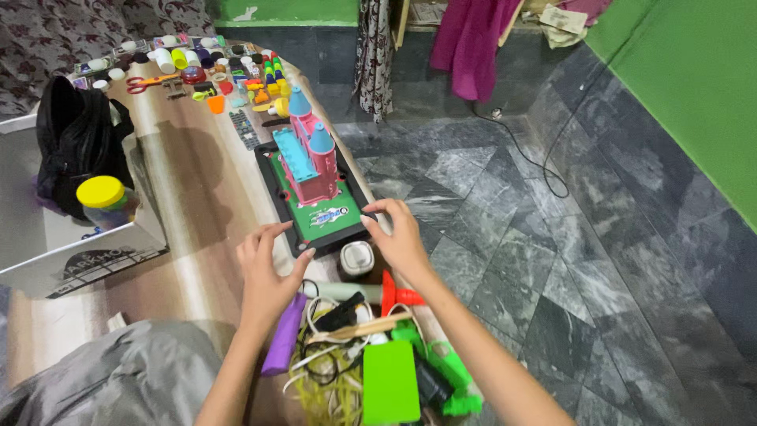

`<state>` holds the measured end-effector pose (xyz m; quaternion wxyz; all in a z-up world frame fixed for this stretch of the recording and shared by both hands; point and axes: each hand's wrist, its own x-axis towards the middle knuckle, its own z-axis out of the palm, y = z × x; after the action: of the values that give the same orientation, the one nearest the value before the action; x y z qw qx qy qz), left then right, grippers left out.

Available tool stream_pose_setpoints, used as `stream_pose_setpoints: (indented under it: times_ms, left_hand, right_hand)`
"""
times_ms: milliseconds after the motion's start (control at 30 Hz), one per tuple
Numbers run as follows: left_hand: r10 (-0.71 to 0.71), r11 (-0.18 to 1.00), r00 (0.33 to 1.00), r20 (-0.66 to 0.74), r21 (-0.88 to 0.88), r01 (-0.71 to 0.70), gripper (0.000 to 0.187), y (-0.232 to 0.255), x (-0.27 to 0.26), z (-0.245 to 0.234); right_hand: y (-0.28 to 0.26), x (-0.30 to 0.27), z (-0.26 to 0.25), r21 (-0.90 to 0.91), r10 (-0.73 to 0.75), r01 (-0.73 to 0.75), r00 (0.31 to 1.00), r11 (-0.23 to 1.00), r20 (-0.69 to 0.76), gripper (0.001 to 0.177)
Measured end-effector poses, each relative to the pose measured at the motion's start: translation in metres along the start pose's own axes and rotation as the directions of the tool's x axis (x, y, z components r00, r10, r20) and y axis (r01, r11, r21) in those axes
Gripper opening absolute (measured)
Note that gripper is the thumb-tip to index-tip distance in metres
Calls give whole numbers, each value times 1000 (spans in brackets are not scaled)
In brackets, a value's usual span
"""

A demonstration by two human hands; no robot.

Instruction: The person sorts and packs various toys and items, including a toy castle, cables, a toy pool table, and cards, into a black bag and a white box on a table.

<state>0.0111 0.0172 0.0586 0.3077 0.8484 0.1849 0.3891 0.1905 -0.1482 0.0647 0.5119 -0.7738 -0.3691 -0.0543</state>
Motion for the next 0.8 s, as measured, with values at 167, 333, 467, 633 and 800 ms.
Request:
stream_pose_setpoints:
  times_ms: [167,333,467,633,800]
  left_hand:
    - [56,996,996,73,-69,-51,51,1,-31,-20]
    - [89,993,983,162,-96,-74,45,-5,-61,-36]
    - [55,995,962,267,-97,-30,51,-19,-83,-39]
    - [173,980,946,274,-142,-138,57,-34,-104,-37]
    - [109,990,916,386,-123,-66,68,-24,-113,-50]
  right_hand:
    - [-15,-41,-23,18,93,-94,993,995,71,21]
    - [-31,-85,-40,-27,93,-90,983,996,156,22]
    - [-37,-126,-46,-96,127,-109,971,989,203,23]
    - [-36,-160,-48,-137,208,-178,943,975,258,29]
    - [-48,-183,-56,-207,121,-72,964,976,237,38]
